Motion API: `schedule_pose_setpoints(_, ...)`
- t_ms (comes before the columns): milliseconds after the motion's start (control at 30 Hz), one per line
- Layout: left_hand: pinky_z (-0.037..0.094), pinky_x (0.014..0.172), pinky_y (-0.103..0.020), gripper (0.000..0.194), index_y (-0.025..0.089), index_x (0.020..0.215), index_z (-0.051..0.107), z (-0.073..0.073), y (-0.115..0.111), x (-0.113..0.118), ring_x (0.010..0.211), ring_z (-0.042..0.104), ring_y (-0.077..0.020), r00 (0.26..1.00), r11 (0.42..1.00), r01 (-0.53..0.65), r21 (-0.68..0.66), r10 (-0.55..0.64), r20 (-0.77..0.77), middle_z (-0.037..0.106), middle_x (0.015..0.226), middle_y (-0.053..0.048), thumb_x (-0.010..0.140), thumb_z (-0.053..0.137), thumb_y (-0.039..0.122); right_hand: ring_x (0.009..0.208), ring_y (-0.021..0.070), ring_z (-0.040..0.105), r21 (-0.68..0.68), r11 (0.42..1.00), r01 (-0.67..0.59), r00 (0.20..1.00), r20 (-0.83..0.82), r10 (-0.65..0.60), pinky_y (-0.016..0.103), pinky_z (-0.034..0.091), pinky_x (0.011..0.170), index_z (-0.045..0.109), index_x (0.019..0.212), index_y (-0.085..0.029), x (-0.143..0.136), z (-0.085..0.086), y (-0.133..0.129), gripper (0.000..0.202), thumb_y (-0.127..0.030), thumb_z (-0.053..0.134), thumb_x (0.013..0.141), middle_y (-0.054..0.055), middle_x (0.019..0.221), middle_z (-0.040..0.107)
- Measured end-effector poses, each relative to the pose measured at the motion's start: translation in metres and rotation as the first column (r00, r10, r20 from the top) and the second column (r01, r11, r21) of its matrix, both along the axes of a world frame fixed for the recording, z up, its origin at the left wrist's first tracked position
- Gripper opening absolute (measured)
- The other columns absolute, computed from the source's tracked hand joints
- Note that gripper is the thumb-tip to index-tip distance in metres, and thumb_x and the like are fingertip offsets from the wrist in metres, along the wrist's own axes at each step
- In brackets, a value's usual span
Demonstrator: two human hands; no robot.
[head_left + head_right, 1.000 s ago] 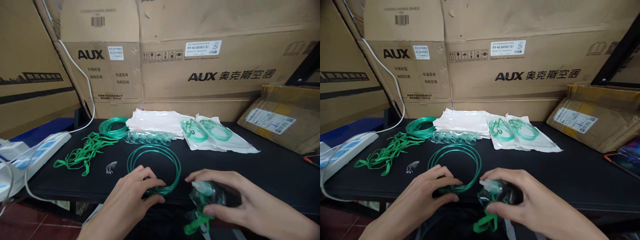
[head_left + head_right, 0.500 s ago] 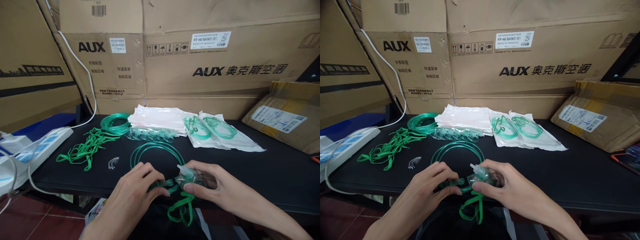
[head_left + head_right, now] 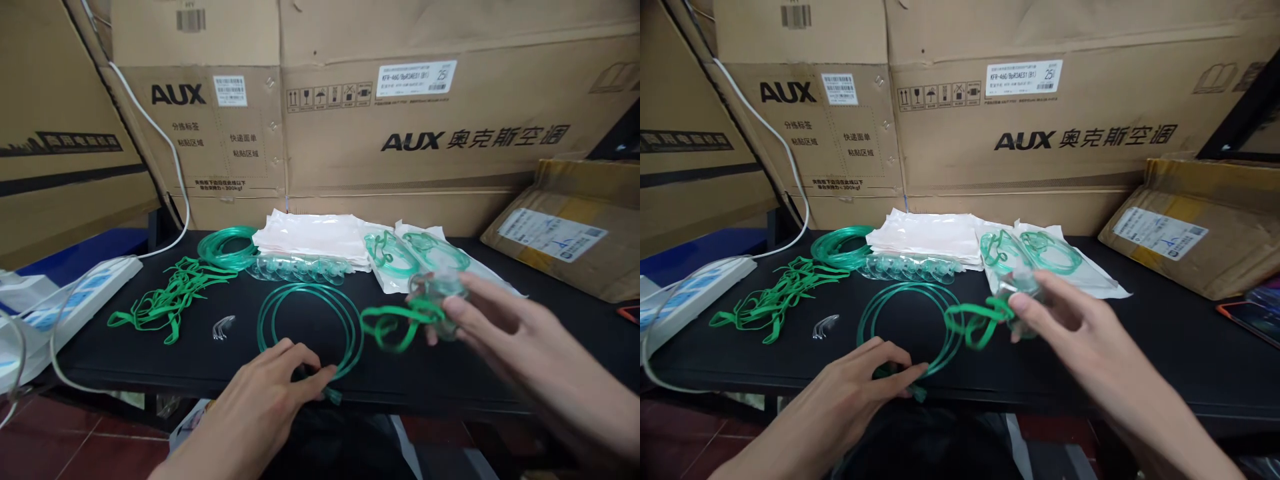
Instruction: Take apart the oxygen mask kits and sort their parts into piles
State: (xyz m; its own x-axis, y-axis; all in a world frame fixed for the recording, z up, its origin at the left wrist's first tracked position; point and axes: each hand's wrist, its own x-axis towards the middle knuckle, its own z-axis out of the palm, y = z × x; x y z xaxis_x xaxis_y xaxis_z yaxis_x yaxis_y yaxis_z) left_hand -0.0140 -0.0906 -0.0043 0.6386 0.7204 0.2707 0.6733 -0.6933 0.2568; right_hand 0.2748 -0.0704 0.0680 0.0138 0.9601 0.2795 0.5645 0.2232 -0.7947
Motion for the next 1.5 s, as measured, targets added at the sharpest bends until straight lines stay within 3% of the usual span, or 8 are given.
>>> schedule_pose_setpoints(100,0.054,0.078,-0.023,0.046,0.036,0.122,0.074,0.012,0.009,-0.01,0.095,0.069,-0.0158,0.996,0.993,-0.04,-0.112,0.048,0.071,0.07,0.114,0.0,0.098,0.051,0.004,0.079,0.0285,0.065,0.148,0.986,0.075,0.987,0.13,-0.094,0.04,0.052,0.073,0.068,0.105,-0.027,0.008,0.004,0.01,0.045,-0.068,0.06,0.088,0.006,0.085,0.07)
schedule_pose_setpoints(200,0.051,0.073,-0.018,0.031,0.035,0.11,0.081,0.026,0.024,-0.009,0.085,0.072,-0.0122,0.989,0.972,0.004,-0.234,0.031,0.146,0.075,0.101,0.004,0.1,0.06,0.014,0.104,0.0322,0.065,0.247,0.969,0.007,0.974,0.219,-0.063,0.045,0.049,0.093,0.067,0.121,-0.026,-0.002,-0.011,0.018,0.045,-0.059,0.062,0.09,0.009,0.113,0.07)
schedule_pose_setpoints(367,0.051,0.085,-0.023,0.023,0.033,0.118,0.079,0.041,0.052,0.008,0.093,0.072,-0.0153,0.969,0.978,-0.002,-0.208,0.054,0.24,0.078,0.099,0.004,0.101,0.065,0.026,0.131,0.0331,0.058,-0.033,0.987,-0.156,0.963,0.218,0.159,0.048,0.041,0.11,0.065,0.134,-0.029,-0.027,-0.03,0.029,0.046,-0.05,0.065,0.092,0.007,0.137,0.068)
schedule_pose_setpoints(600,0.051,0.091,-0.023,0.018,0.028,0.113,0.079,0.036,0.067,0.012,0.1,0.072,-0.016,0.925,0.989,-0.062,-0.138,0.108,0.365,0.078,0.108,0.003,0.099,0.069,0.03,0.105,0.0281,0.068,-0.132,0.967,-0.218,0.958,0.161,0.238,0.039,0.051,0.092,0.074,0.114,-0.027,-0.031,-0.025,0.036,0.033,-0.044,0.076,0.085,0.002,0.111,0.077)
schedule_pose_setpoints(933,0.051,0.089,-0.022,0.015,0.029,0.11,0.08,0.029,0.072,0.012,0.096,0.071,-0.0143,0.868,0.991,0.046,-0.125,0.022,0.496,0.079,0.104,0.004,0.098,0.071,0.029,0.093,0.0245,0.071,-0.162,0.958,-0.235,0.957,0.132,0.257,0.033,0.053,0.077,0.078,0.112,-0.03,-0.039,-0.029,0.032,0.039,-0.056,0.078,0.082,-0.001,0.104,0.079)
schedule_pose_setpoints(1133,0.049,0.088,-0.022,0.015,0.029,0.109,0.079,0.03,0.073,0.01,0.097,0.069,-0.0136,0.842,0.984,0.025,-0.175,0.074,0.534,0.077,0.104,0.005,0.099,0.069,0.033,0.094,0.0246,0.071,-0.149,0.958,-0.247,0.956,0.124,0.266,0.033,0.053,0.078,0.078,0.108,-0.03,-0.038,-0.027,0.031,0.035,-0.055,0.077,0.084,-0.001,0.103,0.079)
schedule_pose_setpoints(1400,0.049,0.089,-0.019,0.013,0.024,0.108,0.078,0.029,0.069,0.015,0.096,0.07,-0.0114,0.894,0.993,0.068,-0.098,-0.017,0.447,0.077,0.104,0.004,0.099,0.07,0.027,0.119,0.0299,0.065,-0.128,0.966,-0.224,0.93,0.268,0.251,0.041,0.049,0.102,0.077,0.119,-0.037,-0.032,-0.035,0.03,0.042,-0.053,0.082,0.08,-0.002,0.124,0.076)
schedule_pose_setpoints(1500,0.049,0.088,-0.019,0.012,0.024,0.107,0.078,0.029,0.068,0.016,0.094,0.069,-0.0109,0.899,0.994,0.081,-0.075,-0.04,0.437,0.077,0.103,0.004,0.098,0.07,0.026,0.118,0.0262,0.067,-0.184,0.947,-0.264,0.924,0.233,0.303,0.036,0.05,0.099,0.074,0.126,-0.039,-0.03,-0.029,0.028,0.042,-0.054,0.075,0.087,-0.003,0.126,0.076)
